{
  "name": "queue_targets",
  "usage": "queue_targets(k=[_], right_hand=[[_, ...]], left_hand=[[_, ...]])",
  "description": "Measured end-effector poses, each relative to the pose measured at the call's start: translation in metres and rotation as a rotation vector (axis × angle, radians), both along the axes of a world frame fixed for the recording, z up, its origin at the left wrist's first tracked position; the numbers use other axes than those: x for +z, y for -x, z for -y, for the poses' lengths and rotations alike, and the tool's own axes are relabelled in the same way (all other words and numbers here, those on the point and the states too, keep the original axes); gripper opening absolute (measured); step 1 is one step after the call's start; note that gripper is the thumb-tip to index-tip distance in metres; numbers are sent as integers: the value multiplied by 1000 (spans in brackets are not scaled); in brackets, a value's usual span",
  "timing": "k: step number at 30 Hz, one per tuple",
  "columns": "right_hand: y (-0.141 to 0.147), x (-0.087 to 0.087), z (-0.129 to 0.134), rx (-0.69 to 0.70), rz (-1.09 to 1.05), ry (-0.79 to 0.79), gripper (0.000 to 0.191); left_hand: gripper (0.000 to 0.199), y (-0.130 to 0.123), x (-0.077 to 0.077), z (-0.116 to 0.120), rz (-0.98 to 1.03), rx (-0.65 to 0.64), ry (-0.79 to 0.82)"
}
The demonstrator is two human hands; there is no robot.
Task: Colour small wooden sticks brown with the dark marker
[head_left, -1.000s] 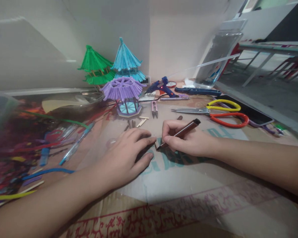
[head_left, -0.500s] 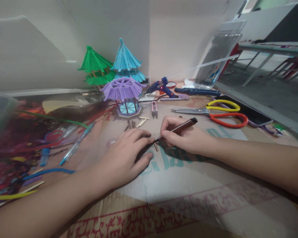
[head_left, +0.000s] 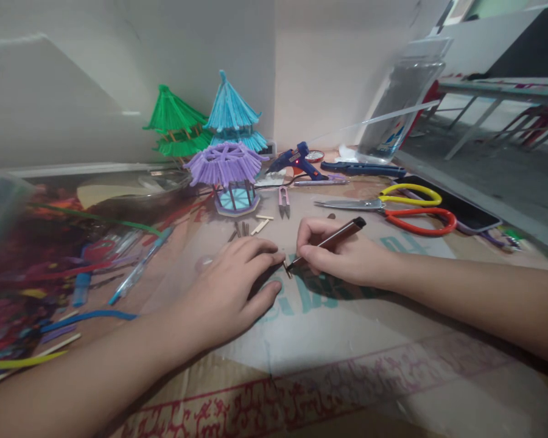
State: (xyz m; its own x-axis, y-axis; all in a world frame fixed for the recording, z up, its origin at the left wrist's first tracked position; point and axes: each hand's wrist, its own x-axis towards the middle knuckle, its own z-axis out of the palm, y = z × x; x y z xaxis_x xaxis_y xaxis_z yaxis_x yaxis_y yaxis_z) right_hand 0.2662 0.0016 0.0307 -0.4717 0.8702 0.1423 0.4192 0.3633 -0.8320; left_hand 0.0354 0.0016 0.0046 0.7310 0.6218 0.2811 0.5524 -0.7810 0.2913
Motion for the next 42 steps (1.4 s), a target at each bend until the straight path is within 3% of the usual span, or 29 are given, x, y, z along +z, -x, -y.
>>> queue_targets(k=[6,14,21,29,42], right_hand=[[-1,0,0,69,-14,17,10],[1,2,0,-26,4,15,9],[-1,2,0,32,-15,17,11],[-1,3,0,-16,5,-16,13],[-1,3,0,-35,-11,68,12]], left_hand=[[33,1,-1,0,-2,-5,-3],[32,0,-1,-1,-6,-3,-8],[32,1,0,0,-5,0,-2],[32,0,0,-1,-6,6,6],[32,0,0,0,-3,-6,-3]])
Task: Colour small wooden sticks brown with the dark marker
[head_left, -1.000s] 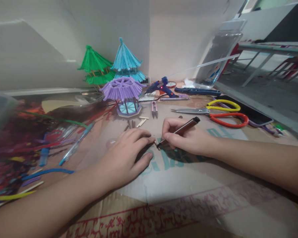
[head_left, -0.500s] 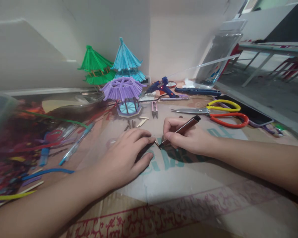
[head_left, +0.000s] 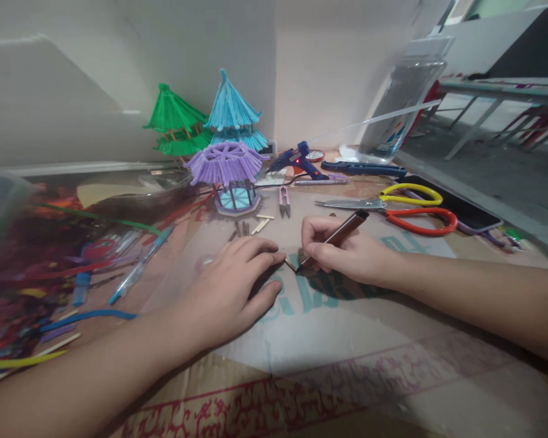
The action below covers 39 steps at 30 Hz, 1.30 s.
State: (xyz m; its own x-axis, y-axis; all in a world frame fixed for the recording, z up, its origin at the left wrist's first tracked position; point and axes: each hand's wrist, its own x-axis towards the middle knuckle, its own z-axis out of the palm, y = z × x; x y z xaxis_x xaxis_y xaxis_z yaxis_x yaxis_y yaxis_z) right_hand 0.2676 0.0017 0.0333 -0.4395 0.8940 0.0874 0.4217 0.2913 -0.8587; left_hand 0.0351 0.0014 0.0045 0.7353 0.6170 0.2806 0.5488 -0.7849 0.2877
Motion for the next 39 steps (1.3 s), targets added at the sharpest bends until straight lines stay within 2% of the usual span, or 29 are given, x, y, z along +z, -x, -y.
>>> queue_targets(k=[15,32,39], right_hand=[[1,-2,-1,-23,-80,22,11],[-1,-2,-1,4,-66,6,12],[1,-1,0,-68,-131,9,10]], left_hand=[[32,0,-1,-1,-1,-1,-14],[32,0,-1,-1,2,-1,-3],[30,-1,-1,-1,8,8,-2]])
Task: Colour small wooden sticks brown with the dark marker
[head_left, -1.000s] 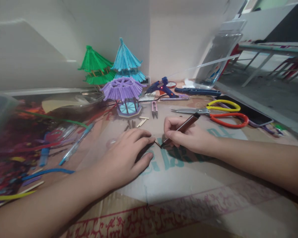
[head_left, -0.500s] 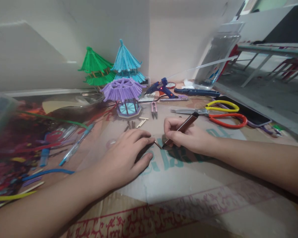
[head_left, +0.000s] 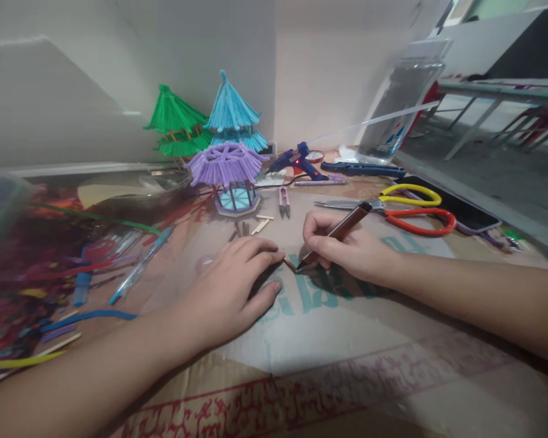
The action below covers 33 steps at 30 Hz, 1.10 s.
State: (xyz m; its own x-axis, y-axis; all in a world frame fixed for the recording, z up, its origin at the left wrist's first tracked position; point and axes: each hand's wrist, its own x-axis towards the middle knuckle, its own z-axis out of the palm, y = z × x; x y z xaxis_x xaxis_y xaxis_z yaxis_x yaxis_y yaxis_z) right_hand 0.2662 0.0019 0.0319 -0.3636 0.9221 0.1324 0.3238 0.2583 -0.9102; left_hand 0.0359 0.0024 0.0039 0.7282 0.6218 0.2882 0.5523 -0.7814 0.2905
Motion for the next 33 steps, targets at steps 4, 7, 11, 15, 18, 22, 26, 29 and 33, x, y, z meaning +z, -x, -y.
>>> queue_targets(k=[4,7,11,15,18,22,26,29,33], right_hand=[[0,0,0,7,-22,23,10],[0,0,0,2,-9,24,10],[1,-1,-1,8,97,-62,12],[2,-2,-2,22,147,-69,13],[2,-2,-2,19,153,-58,13],[2,-1,-1,16,172,-69,12],[2,-1,-2,21,174,-73,13],[2,-1,-2,29,168,-79,13],[2,-2,-3,29,173,-86,11]], left_hand=[[30,0,-1,0,3,-3,1],[31,0,0,0,-2,-6,4],[31,1,0,1,-3,-1,7],[32,1,1,1,-3,-5,3],[33,1,2,4,-9,-11,-37],[26,2,3,11,-86,-104,-208],[28,3,1,11,-92,-132,-235],[30,3,-1,8,-73,-138,-209],[30,2,0,8,-59,-133,-180]])
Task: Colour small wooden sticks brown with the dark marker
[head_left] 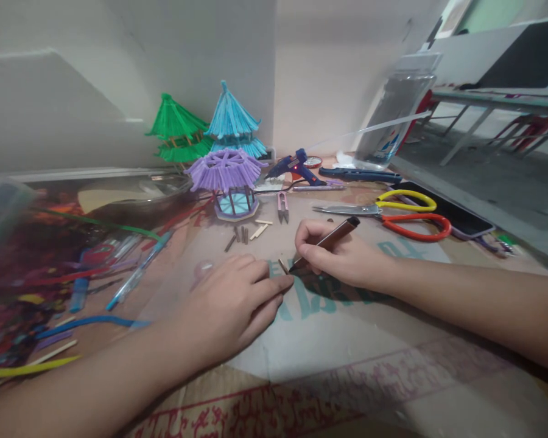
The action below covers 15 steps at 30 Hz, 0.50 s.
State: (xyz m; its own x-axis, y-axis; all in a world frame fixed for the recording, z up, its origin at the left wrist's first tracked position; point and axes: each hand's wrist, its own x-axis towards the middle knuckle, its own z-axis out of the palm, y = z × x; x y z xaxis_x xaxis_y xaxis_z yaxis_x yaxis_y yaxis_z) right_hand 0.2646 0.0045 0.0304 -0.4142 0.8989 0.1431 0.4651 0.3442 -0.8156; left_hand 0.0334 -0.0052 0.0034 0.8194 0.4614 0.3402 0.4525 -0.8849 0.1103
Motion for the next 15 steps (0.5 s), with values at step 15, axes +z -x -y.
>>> queue_targets(k=[15], right_hand=[[1,-2,-1,1,-29,4,7]], left_hand=[[30,3,-5,0,21,8,-8]])
